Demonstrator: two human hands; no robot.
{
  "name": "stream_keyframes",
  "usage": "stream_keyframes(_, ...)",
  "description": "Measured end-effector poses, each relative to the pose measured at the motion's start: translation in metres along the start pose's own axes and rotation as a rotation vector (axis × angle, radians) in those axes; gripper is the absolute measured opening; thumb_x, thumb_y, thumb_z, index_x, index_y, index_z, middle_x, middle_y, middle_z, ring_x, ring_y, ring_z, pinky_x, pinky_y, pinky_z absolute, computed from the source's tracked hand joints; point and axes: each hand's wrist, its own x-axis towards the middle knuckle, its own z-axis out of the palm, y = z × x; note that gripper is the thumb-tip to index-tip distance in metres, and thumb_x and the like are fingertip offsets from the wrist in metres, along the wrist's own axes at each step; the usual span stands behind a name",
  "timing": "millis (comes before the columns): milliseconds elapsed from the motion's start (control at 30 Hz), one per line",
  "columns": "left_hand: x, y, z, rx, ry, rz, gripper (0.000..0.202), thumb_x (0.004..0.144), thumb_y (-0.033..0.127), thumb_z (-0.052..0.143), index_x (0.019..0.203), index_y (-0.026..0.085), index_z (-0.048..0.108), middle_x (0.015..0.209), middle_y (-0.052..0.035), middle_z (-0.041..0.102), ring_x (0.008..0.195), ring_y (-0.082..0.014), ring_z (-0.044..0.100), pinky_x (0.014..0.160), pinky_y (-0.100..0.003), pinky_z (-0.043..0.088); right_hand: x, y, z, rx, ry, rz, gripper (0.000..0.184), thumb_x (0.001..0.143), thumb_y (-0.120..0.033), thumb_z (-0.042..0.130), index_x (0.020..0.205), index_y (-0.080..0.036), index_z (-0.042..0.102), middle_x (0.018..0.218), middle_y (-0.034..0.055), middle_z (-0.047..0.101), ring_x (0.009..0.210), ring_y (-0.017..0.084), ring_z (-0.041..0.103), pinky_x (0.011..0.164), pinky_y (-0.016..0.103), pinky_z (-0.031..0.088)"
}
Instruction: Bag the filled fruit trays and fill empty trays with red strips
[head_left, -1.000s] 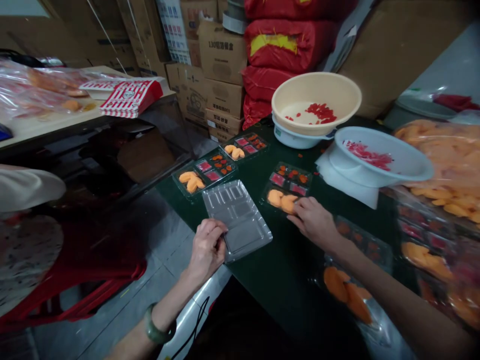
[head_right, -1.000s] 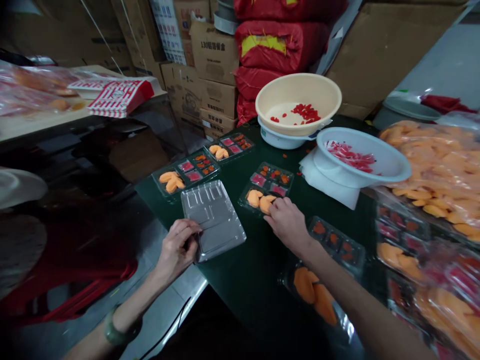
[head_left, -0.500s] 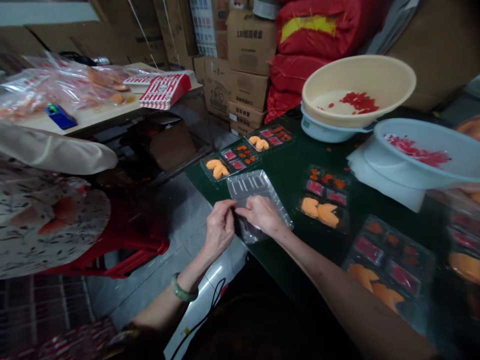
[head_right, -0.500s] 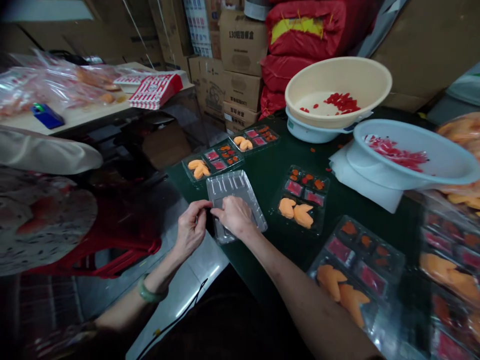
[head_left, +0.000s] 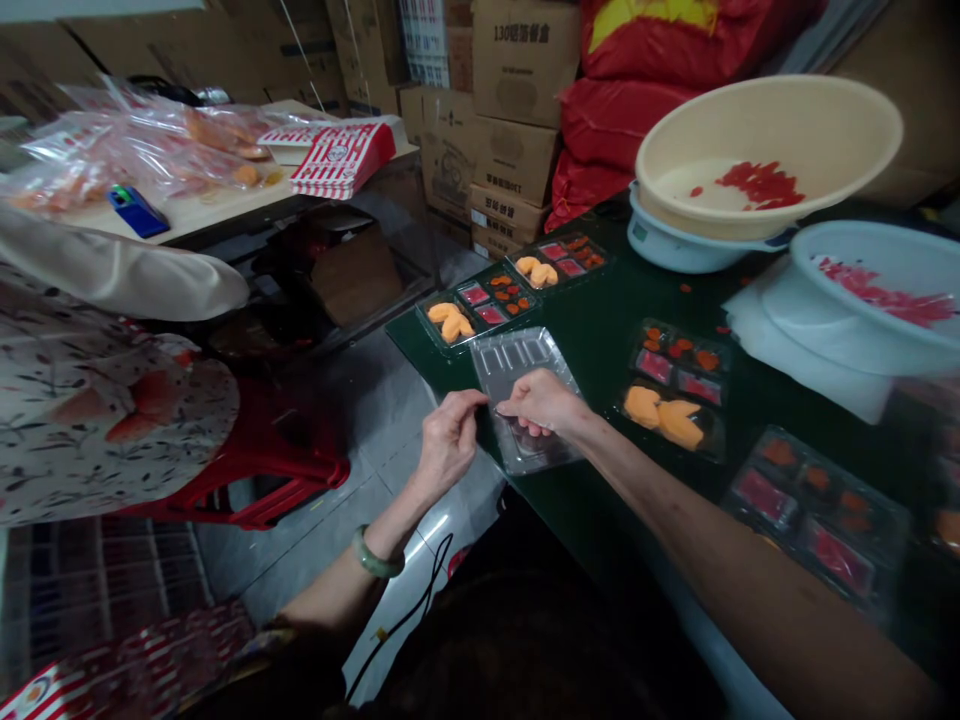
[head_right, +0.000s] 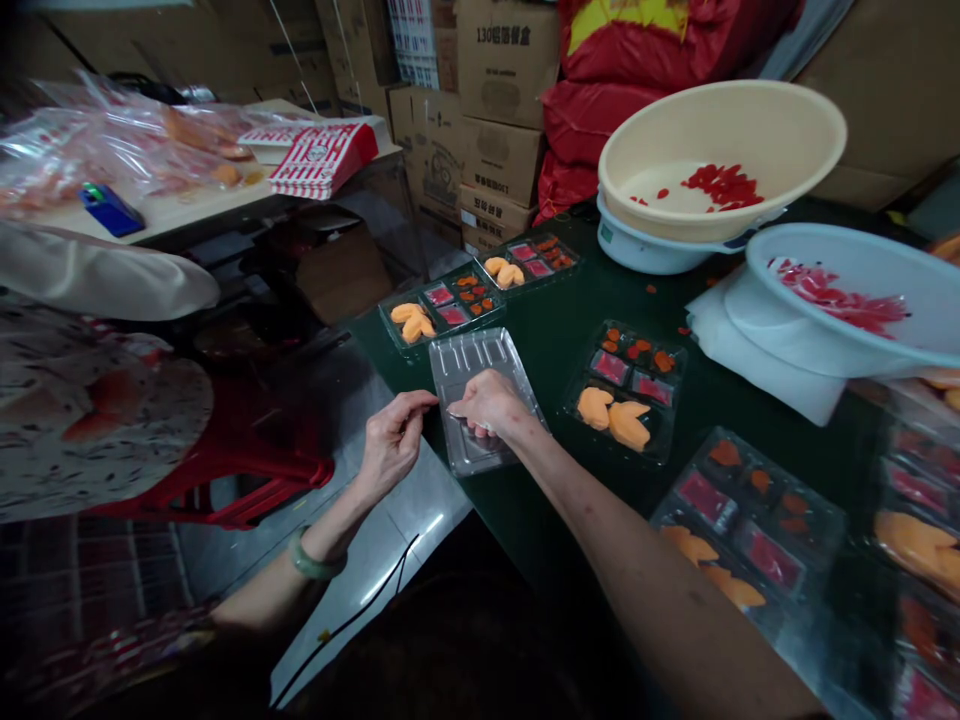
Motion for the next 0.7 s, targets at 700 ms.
stream_keyframes(700,0.007,-0.012,-0.002,-0.402,0.080,-0.295,0.018,0.084,0.020,0.050,0.098,0.013,0.059,0.083,-0.0048,0.066,0.070,-0.0105,0.062,0.071,-0.025,0.053,0.017,0.000,0.002,0.367,-0.236,-0.022,0.027,0.081,-0.020,0.060,0.059,-0.016,0.045,0.040,-0.0069,0.049,0.030,0.005,0.045,0.030,0.013,0.033)
